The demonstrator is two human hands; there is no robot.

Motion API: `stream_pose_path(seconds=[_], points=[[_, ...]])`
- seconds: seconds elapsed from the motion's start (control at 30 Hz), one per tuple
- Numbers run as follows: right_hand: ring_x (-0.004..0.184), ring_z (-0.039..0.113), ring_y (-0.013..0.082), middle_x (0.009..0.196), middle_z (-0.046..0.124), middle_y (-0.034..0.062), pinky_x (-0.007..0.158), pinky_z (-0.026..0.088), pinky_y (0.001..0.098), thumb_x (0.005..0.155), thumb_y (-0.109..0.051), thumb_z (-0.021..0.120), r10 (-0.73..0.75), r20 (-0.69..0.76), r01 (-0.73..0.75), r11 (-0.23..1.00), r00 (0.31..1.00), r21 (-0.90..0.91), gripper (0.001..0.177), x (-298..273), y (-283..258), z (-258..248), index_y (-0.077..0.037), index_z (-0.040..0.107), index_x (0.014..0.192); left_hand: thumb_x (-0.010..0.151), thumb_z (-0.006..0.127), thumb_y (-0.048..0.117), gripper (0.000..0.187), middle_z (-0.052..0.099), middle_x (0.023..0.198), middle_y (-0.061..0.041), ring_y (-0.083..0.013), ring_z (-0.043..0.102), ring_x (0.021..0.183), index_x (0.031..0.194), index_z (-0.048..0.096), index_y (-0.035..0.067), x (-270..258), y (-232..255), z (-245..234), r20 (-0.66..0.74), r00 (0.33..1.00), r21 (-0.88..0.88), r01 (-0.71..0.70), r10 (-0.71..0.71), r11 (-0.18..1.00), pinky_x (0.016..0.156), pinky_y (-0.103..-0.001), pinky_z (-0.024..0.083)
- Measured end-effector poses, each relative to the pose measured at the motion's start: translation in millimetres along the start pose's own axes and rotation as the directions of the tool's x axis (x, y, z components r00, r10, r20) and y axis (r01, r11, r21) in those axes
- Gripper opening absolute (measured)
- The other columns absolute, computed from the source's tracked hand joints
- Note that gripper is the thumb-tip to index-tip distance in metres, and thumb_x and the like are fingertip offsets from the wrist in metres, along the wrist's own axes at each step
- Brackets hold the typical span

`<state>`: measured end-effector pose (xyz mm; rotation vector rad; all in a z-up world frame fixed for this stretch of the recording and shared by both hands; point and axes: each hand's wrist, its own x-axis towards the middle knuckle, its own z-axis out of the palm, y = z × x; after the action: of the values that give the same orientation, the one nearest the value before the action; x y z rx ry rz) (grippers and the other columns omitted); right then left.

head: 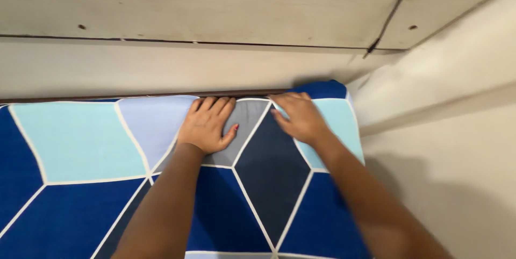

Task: The person smooths a geometric-patterned bedsheet over a mattress, tucking the edges under. They then remove a pillow from a patterned pillowcase and insert it into a new white pillowcase with a leaf design, smoothing the case over the pillow.

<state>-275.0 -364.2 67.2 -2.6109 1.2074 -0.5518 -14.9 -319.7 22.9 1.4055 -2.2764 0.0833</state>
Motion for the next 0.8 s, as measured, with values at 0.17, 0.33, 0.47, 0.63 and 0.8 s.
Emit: stream_pose_path(seconds=[0.17,0.33,0.47,0.63,0.8], points=[[0.108,0.064,0.0315,0.106,0.073,0.0130,0.105,0.044,0.0455,0.096,-0.034,0.061,0.235,0.092,-0.190,0.918,0.968,-0.347,0.033,-13,38,-21,-0.006,0.075,0.107,0.088,0.060,0.044,0.059,0.060,0.134,-0.010,-0.0280,0.054,0.124,0.136,0.060,0.009,-10,-5,-1,-0.011,1.000,-0.026,0.016,-0.017,1.000,0.105,-0.045,0.039],[0.109,0.060,0.0312,0.102,0.074,0.0109,0.108,0.036,0.0530,0.095,-0.035,0.059,0.195,0.149,-0.102,0.873,0.969,-0.476,0.034,-13,33,-25,-0.007,0.077,0.099,0.087,0.059,0.045,0.057,0.061,0.131,-0.009,-0.0271,0.055,0.121,0.133,0.061,0.010,2,1,7,0.005,0.999,-0.048,0.046,-0.045,0.998,0.104,-0.046,0.040],[0.111,0.059,0.0270,0.099,0.075,0.0073,0.109,0.030,0.0556,0.097,-0.031,0.053,0.337,0.181,-0.166,0.781,0.924,-0.603,0.035,-4,7,-13,-0.007,0.077,0.093,0.087,0.059,0.044,0.056,0.063,0.128,-0.009,-0.0269,0.056,0.120,0.132,0.062,0.010,-8,-7,0,0.045,0.997,-0.021,0.059,-0.058,0.998,0.104,-0.045,0.040],[0.113,0.063,0.0248,0.102,0.076,0.0077,0.117,0.038,0.0458,0.105,-0.022,0.053,0.492,0.128,-0.318,0.718,0.861,-0.619,0.029,0,11,2,-0.010,0.077,0.096,0.085,0.059,0.044,0.056,0.065,0.128,-0.009,-0.0267,0.057,0.118,0.129,0.063,0.009,-2,-2,5,0.001,0.999,0.004,0.044,-0.044,0.999,0.103,-0.044,0.041],[0.107,0.066,0.0348,0.112,0.073,0.0160,0.095,0.050,0.0434,0.080,-0.005,0.058,0.088,-0.074,-0.104,0.962,0.993,-0.253,0.035,3,4,25,-0.002,0.073,0.112,0.088,0.059,0.044,0.052,0.067,0.121,-0.007,-0.0254,0.059,0.117,0.125,0.065,0.008,-7,-9,3,0.131,0.985,-0.077,0.121,-0.110,0.990,0.106,-0.041,0.042]])
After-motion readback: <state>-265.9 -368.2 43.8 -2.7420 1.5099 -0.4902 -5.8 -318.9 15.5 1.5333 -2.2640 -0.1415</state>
